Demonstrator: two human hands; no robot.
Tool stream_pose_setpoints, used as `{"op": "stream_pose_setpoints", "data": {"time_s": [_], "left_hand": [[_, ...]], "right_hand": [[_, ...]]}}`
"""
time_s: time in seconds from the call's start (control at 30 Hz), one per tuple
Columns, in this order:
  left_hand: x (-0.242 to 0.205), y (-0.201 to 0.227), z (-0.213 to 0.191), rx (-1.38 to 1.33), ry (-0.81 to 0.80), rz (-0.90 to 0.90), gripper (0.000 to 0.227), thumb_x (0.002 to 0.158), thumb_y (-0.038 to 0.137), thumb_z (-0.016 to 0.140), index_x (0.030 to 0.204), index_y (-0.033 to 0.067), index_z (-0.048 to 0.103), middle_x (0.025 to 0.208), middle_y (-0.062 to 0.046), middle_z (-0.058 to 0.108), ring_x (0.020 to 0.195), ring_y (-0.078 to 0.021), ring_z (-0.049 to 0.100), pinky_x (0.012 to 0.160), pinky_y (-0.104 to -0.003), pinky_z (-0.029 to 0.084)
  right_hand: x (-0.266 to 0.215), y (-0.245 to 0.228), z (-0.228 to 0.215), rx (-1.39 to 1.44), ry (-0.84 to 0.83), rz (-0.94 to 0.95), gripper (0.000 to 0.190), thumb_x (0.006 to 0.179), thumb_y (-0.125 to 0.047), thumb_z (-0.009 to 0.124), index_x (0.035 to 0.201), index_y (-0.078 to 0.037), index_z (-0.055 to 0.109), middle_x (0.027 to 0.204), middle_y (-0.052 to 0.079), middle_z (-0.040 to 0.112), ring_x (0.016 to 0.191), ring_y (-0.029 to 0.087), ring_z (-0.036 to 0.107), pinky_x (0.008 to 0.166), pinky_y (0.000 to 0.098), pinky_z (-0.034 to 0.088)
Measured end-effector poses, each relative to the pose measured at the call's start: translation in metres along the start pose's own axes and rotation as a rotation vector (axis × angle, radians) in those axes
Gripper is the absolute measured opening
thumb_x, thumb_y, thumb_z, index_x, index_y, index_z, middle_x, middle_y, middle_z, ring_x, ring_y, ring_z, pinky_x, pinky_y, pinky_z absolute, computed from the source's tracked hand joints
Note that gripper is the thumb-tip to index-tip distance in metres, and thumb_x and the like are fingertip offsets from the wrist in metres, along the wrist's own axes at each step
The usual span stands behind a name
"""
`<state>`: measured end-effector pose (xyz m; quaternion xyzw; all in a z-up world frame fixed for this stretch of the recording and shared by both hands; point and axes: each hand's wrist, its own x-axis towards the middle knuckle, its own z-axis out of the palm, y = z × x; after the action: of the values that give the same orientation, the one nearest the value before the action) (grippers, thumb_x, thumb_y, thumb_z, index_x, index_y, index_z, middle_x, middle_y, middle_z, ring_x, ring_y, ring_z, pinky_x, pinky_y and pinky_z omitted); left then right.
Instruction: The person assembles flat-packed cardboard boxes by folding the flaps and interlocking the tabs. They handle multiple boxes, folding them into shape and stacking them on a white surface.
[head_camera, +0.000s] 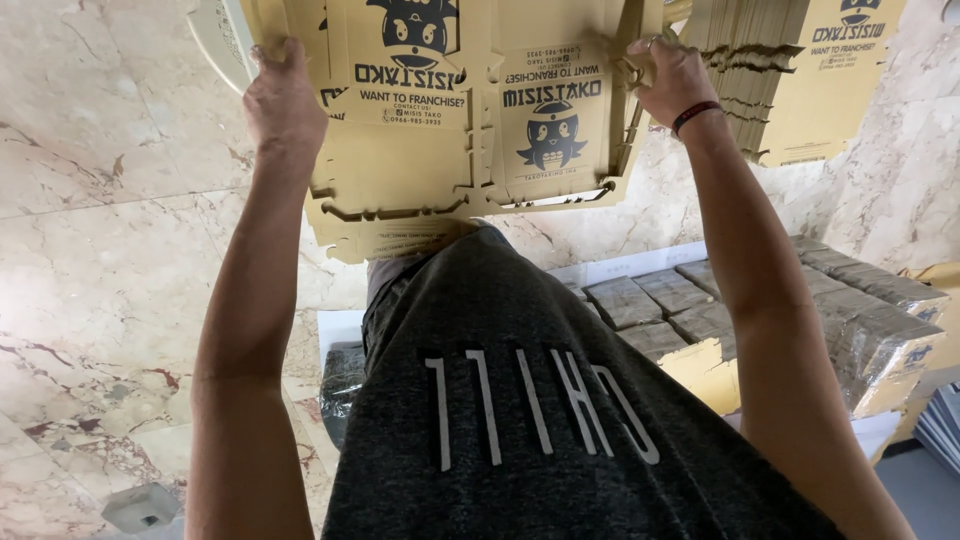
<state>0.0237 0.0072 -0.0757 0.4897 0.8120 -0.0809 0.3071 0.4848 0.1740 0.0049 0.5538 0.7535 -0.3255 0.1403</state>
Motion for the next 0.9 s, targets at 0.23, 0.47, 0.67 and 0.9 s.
{"op": "stream_pose_setpoints", "data": {"time_s": [0.23,0.47,0.67,0.9], "left_hand": [[-0.001,0.002,-0.002,-0.008,0.033,0.006,0.064,0.087,-0.016,0.069,0.140,0.0051,0.039,0.146,-0.045,0.031,0.084,-0.0412,0.072,0.082,-0.053,0.064],[-0.002,0.004,-0.004,0.015,0.030,-0.003,0.070,0.085,-0.015,0.070,0.143,0.0059,0.038,0.145,-0.045,0.032,0.085,-0.0454,0.072,0.080,-0.053,0.064],[0.001,0.003,-0.005,0.024,0.007,-0.009,0.068,0.086,-0.016,0.070,0.140,0.0057,0.036,0.147,-0.044,0.030,0.085,-0.0435,0.070,0.081,-0.052,0.064],[0.003,0.002,-0.003,-0.046,0.001,-0.033,0.067,0.081,-0.018,0.072,0.138,0.0066,0.047,0.151,-0.042,0.026,0.096,-0.0504,0.069,0.086,-0.052,0.063]], "right_hand": [[0.002,0.014,0.001,-0.032,0.024,-0.093,0.047,0.090,0.004,0.076,0.133,-0.002,0.058,0.133,0.024,0.060,0.119,0.038,0.059,0.105,0.0475,0.047],[0.004,0.007,-0.004,-0.091,-0.028,0.022,0.052,0.086,0.000,0.078,0.133,-0.007,0.056,0.134,0.024,0.055,0.121,0.040,0.055,0.101,0.0518,0.047],[0.001,-0.009,-0.018,-0.027,-0.075,0.116,0.042,0.090,0.008,0.070,0.129,-0.002,0.057,0.124,0.020,0.057,0.113,0.036,0.057,0.099,0.0451,0.050],[-0.011,-0.060,-0.061,-0.183,-0.216,0.198,0.050,0.087,0.012,0.071,0.135,0.000,0.062,0.109,0.026,0.070,0.083,0.038,0.070,0.065,0.0475,0.061]]}}
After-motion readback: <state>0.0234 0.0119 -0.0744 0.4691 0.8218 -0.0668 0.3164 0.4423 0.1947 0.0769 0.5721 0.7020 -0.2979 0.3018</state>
